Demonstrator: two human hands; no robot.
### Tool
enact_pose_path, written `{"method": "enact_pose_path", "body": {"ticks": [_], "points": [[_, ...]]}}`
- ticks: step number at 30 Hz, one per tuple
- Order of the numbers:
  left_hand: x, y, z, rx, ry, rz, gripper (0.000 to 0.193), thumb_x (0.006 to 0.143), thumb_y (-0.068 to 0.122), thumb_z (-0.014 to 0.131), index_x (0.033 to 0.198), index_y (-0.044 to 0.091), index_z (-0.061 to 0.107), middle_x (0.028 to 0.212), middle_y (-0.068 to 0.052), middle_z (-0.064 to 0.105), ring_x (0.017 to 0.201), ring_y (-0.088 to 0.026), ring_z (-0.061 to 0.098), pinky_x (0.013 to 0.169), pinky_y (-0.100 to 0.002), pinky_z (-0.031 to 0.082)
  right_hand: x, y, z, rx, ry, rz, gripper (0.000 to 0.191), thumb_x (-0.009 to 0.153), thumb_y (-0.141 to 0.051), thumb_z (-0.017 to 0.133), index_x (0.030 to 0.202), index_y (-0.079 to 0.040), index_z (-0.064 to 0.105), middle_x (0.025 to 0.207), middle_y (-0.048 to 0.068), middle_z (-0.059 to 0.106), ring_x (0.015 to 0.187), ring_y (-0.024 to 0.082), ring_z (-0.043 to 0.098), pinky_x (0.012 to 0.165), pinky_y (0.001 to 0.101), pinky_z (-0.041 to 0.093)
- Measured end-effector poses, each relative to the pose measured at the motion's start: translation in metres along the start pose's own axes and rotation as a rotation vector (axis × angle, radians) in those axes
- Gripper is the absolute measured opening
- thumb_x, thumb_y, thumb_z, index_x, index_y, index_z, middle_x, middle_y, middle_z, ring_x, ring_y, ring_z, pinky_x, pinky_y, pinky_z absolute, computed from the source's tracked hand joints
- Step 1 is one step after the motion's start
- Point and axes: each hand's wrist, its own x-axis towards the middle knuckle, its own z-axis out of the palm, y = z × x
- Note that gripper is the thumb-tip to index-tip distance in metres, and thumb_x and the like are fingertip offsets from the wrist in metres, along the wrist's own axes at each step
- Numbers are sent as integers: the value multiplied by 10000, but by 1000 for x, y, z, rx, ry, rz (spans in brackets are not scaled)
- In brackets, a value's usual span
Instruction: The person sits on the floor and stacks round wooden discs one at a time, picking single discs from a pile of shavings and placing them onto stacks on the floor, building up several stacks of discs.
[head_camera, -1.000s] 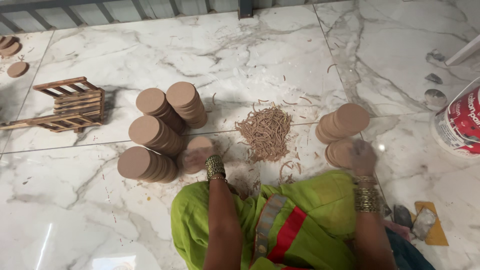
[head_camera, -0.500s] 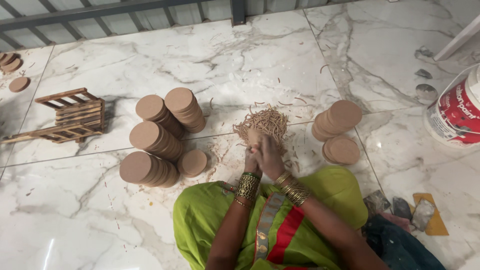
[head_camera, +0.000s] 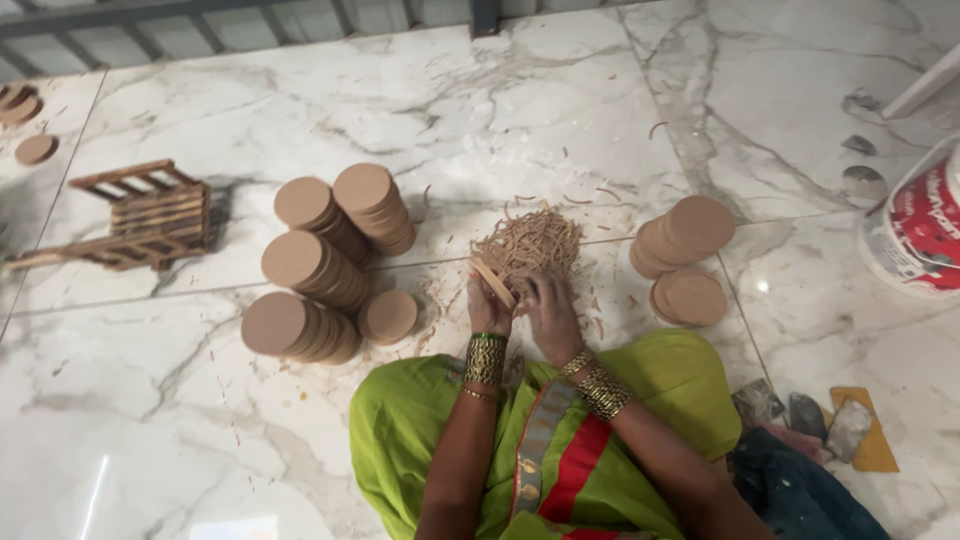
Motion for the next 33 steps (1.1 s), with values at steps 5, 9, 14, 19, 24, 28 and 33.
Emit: {"method": "enact_pose_path", "body": {"ticks": [5,9,14,19,24,28,33], "points": [[-9,-7,-7,266,194,81,459,1068,511,507,1050,64,612,753,-45,618,645,-196,614,564,-368,531,-7,-21,-7,25,8,-103,521,974,-110,552,1475,-12,452,1449,239,490,1373,425,466,1171,520,383],[-19,-21,-7,455,73,184,384,1071,372,497,1078,17,643,811,-48,659,699,-165,626,610,-328,538,-2,-50,-4,-26,-47,-212,562,1026,-232,545,1516,12,418,1477,242,456,1351,423,473,1139,526,395],[-16,-21,0,621,145,431,313,1075,198,484,1113,-42,682,885,-52,709,767,-126,641,667,-278,546,34,-51,-3,-168,-218,52,560,998,-300,519,1484,-30,452,1404,224,514,1226,384,532,996,455,474],[-15,-25,9,859,85,549,276,1079,143,512,1183,-32,700,924,-27,701,814,-69,594,705,-235,512,86,-22,-12,273,-494,233,480,1041,-319,520,1422,-27,527,1359,144,581,1240,255,549,1057,370,453],[-9,-19,8,740,117,572,137,1025,102,572,1108,21,644,935,6,692,816,-65,630,722,-225,537,78,-15,-24,909,-413,451,418,1003,-254,606,1337,-3,608,1346,76,624,1239,172,558,1072,316,440],[-6,-13,6,774,430,632,94,1009,69,616,1095,41,641,838,-2,642,690,-84,545,593,-241,474,41,-11,-21,637,-135,204,473,855,-54,703,1314,-4,605,1312,72,632,1228,186,574,1075,318,438],[-5,8,16,1167,494,383,192,1001,201,656,1153,83,666,863,-82,725,680,-152,635,610,-305,503,21,41,-36,750,-60,366,538,791,-24,743,1310,-78,611,1255,45,649,1145,177,617,978,334,501]]}}
